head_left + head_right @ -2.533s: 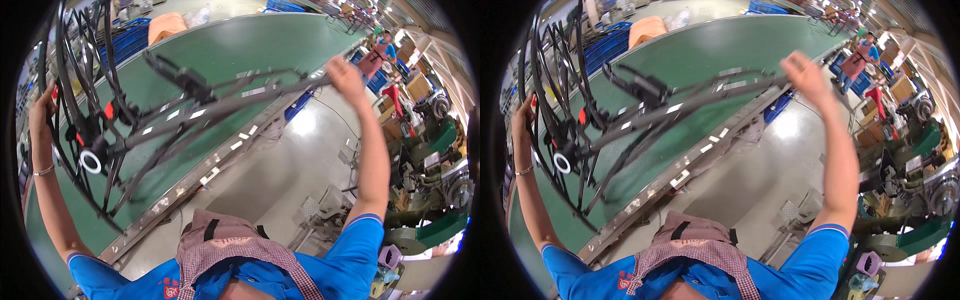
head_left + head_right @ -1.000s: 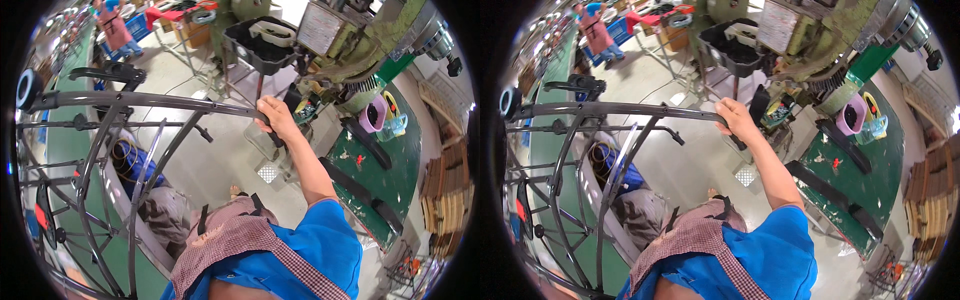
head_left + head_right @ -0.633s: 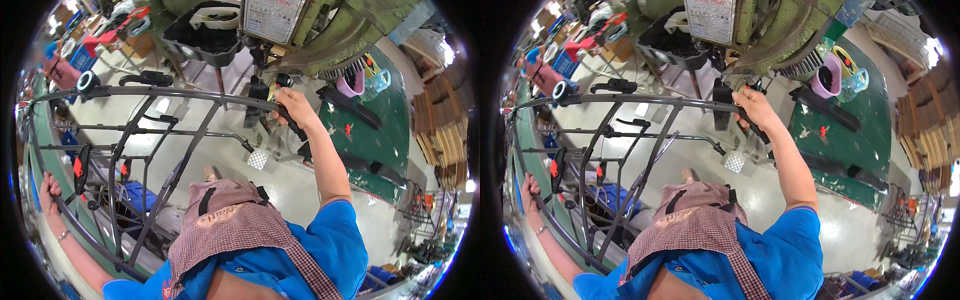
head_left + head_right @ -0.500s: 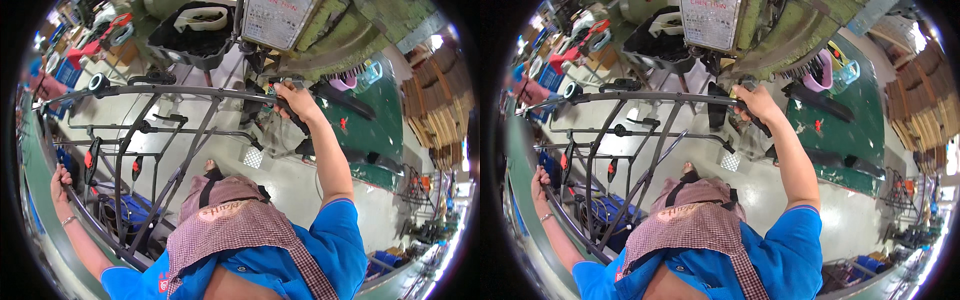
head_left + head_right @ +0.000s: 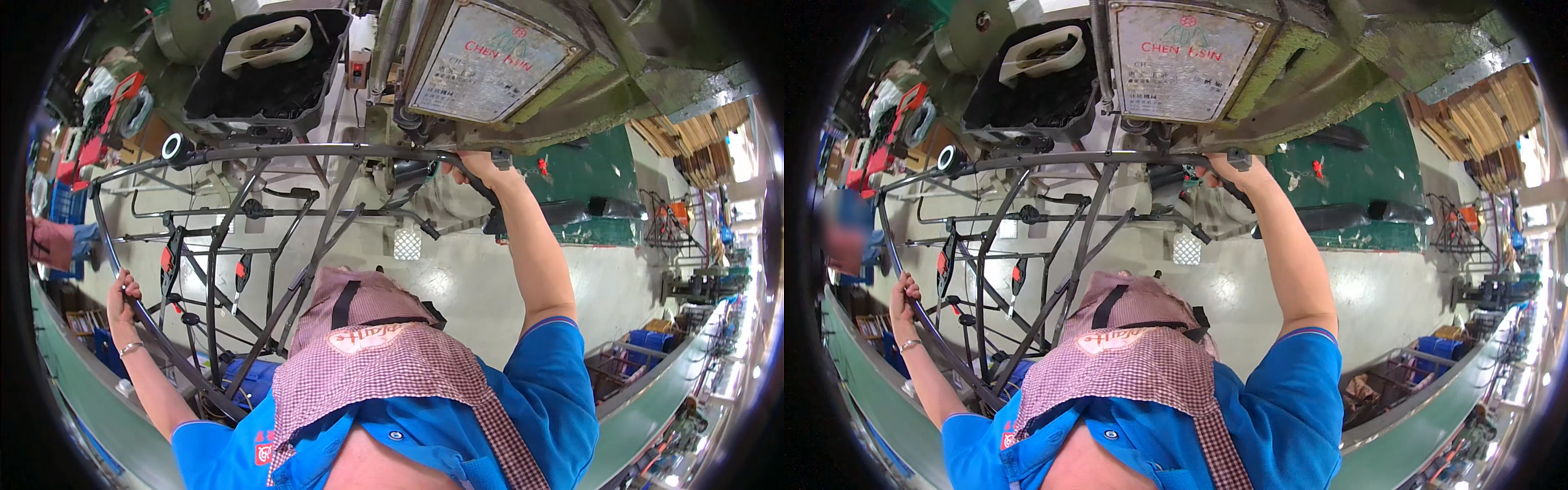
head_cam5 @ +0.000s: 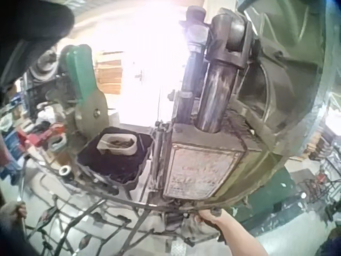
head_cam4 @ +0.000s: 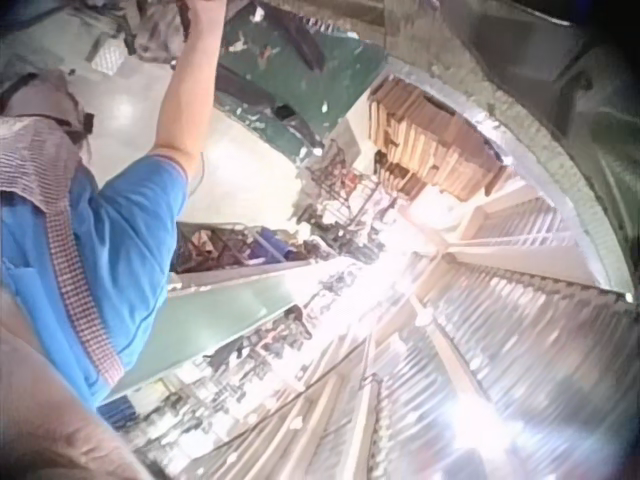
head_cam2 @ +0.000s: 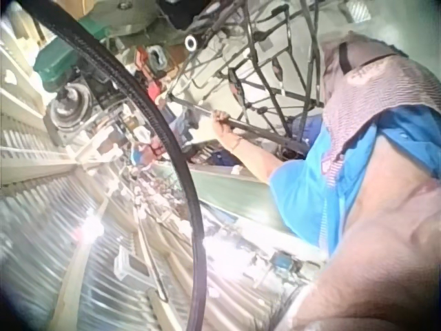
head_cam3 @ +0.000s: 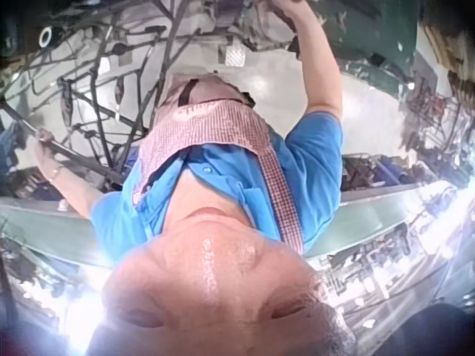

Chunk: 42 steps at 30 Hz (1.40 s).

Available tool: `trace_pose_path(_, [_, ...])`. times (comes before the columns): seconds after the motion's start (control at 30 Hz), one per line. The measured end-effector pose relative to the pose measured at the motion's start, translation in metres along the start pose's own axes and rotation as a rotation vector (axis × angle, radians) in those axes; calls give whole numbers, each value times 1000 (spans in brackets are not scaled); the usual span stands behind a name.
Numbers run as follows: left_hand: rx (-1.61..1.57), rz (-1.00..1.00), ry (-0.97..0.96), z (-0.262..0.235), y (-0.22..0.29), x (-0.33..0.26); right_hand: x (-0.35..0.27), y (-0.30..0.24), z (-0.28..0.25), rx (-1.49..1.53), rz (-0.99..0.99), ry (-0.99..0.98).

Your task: The person assembles metal furniture frames by attaching black plastic feet using a pneumatic riveting machine. They pick frames from a conveyor, position them under the machine, and secure the feet before moving the frames along the line.

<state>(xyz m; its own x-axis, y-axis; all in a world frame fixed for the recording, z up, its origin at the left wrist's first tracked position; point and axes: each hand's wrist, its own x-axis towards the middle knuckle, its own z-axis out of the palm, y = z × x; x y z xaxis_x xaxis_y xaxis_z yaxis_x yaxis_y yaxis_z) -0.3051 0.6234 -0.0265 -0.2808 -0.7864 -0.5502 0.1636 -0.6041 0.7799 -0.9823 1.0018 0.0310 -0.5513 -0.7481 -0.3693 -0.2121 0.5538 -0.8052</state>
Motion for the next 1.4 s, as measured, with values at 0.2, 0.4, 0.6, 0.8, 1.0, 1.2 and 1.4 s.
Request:
trace_pose_path(0.2, [64,56,-17,4,-3,6,7,30,12,114,-27,22])
trace_pose_path(0.4, [93,100,25,14,-18,6,11,32,29,99,-113,235])
trace_pose_path(0.6, [113,40,37,16,-6,19,25,59,37,-140,-315,436])
trace_pose_path(0.8, [104,47,60,11,-16,12,5,19,54,-266,-511,468])
trace_pose_path(1.0, [114,55,18,10,-14,13,20,20,65,-488,-761,598])
trace_pose_path(1.2, [105,50,89,7,-20,4,-16,28,36,-737,-441,592])
trace_pose_path(1.4, [124,48,98,9,-17,9,-30,52,14,-553,-60,291])
